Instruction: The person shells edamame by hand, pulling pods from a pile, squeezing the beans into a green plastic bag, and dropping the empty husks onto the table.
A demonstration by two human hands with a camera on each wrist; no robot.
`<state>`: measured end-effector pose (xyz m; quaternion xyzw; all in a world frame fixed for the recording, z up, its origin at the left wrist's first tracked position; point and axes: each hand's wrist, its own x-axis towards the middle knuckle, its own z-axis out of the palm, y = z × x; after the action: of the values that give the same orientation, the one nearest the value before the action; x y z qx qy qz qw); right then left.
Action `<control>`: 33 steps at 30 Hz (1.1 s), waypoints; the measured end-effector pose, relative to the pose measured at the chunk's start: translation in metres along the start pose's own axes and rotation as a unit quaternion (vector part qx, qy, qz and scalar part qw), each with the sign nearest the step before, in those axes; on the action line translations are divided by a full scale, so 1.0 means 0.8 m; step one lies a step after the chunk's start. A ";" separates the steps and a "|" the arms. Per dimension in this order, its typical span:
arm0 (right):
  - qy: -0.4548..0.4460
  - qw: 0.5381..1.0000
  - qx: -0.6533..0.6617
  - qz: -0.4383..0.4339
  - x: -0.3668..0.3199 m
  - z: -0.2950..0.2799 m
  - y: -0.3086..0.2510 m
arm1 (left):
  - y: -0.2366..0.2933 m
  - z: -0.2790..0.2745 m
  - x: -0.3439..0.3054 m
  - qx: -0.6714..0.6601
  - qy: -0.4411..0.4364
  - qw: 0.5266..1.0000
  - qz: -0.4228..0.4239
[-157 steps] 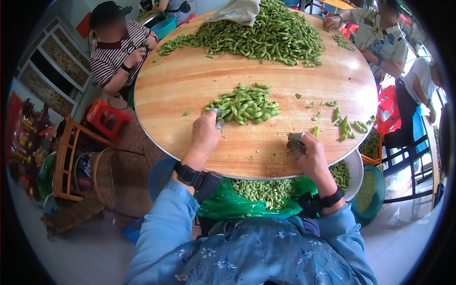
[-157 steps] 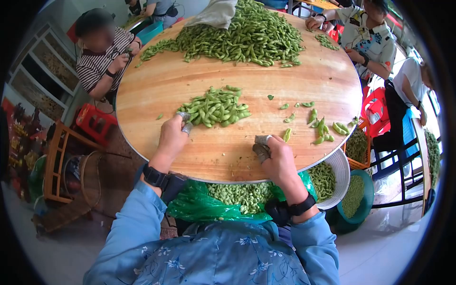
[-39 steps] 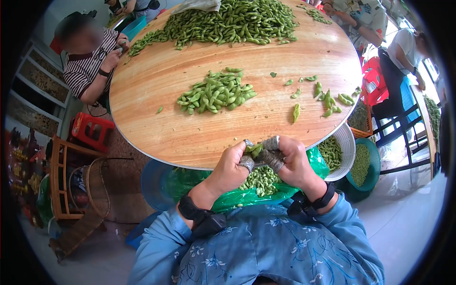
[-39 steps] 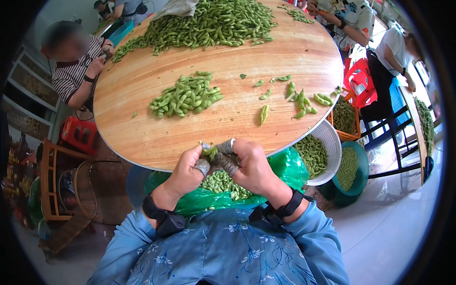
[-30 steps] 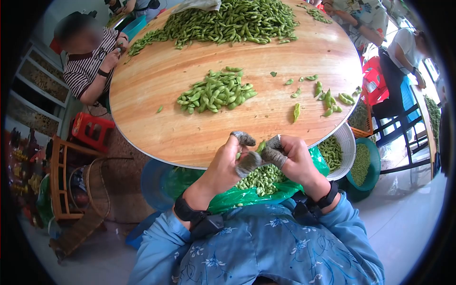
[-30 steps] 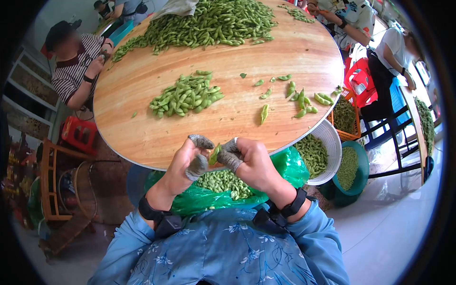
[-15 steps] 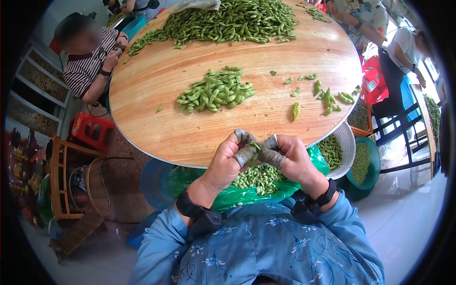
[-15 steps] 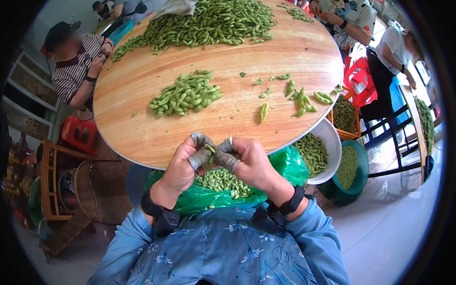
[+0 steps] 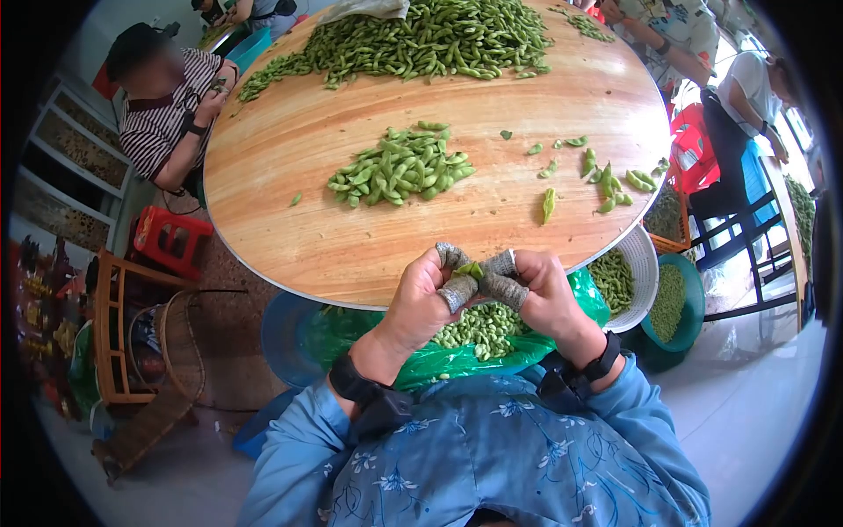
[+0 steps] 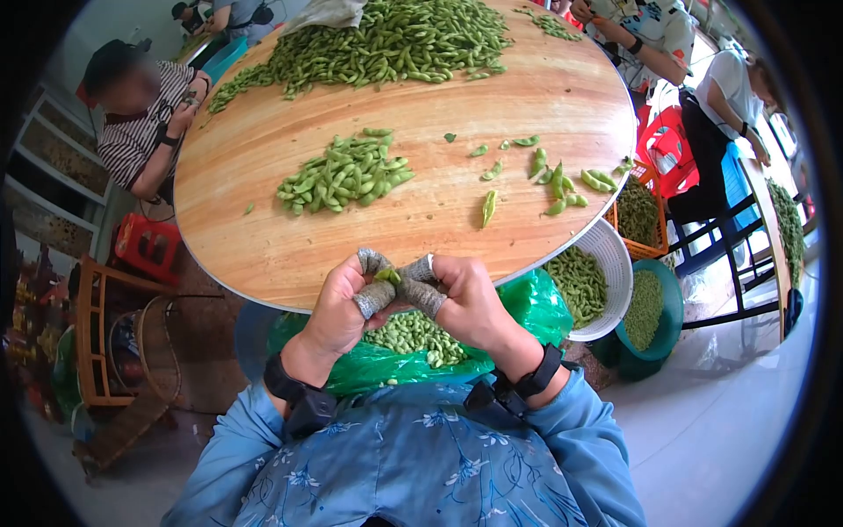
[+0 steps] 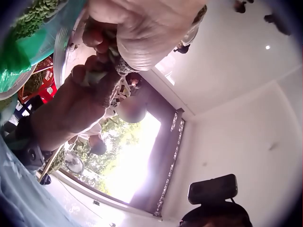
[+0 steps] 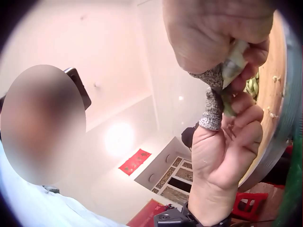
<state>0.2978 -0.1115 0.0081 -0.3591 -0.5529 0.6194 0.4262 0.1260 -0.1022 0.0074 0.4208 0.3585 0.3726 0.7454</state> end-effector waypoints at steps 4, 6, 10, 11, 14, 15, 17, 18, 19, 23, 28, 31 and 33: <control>0.016 0.998 -0.054 -0.004 -0.003 -0.001 0.000 | -0.002 0.010 -0.002 0.056 0.032 0.997 0.036; 0.098 0.995 0.009 0.003 -0.004 -0.005 -0.004 | -0.011 0.006 -0.004 0.120 -0.005 0.989 0.087; 0.247 0.940 -0.227 -0.062 0.000 -0.093 0.002 | 0.010 0.021 -0.019 0.393 -0.039 0.910 0.124; 0.326 0.900 -0.277 -0.088 0.001 -0.103 -0.001 | 0.014 0.019 -0.019 0.433 -0.026 0.885 0.171; 0.368 0.861 -0.350 -0.036 -0.015 -0.117 -0.022 | 0.026 -0.002 0.006 0.513 0.011 0.808 0.289; 0.369 0.860 -0.350 -0.036 -0.016 -0.115 -0.018 | 0.029 -0.010 0.020 0.538 0.065 0.780 0.313; 0.316 0.915 -0.221 -0.119 -0.014 -0.103 -0.002 | 0.034 -0.025 0.049 0.561 0.118 0.747 0.338; 0.298 0.928 -0.197 -0.107 -0.014 -0.094 0.003 | 0.037 -0.032 0.064 0.608 0.146 0.704 0.336; 0.277 0.940 -0.176 -0.097 -0.013 -0.083 0.005 | 0.038 -0.038 0.076 0.652 0.175 0.658 0.334; 0.204 0.967 -0.140 -0.055 -0.004 -0.047 0.006 | 0.031 -0.054 0.105 0.705 0.195 0.617 0.289; 0.145 0.988 -0.059 -0.015 0.004 -0.027 0.000 | 0.029 -0.034 0.073 0.688 0.164 0.656 0.263; 0.118 0.988 0.075 0.060 0.010 -0.020 -0.002 | 0.024 -0.018 0.046 0.628 0.131 0.712 0.287; 0.091 0.982 0.144 0.077 0.014 -0.021 -0.001 | 0.025 -0.004 0.030 0.603 0.091 0.733 0.302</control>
<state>0.3093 -0.0950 0.0074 -0.3906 -0.3870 0.6884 0.4730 0.1297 -0.0733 0.0188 0.8321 0.4280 0.3203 0.1478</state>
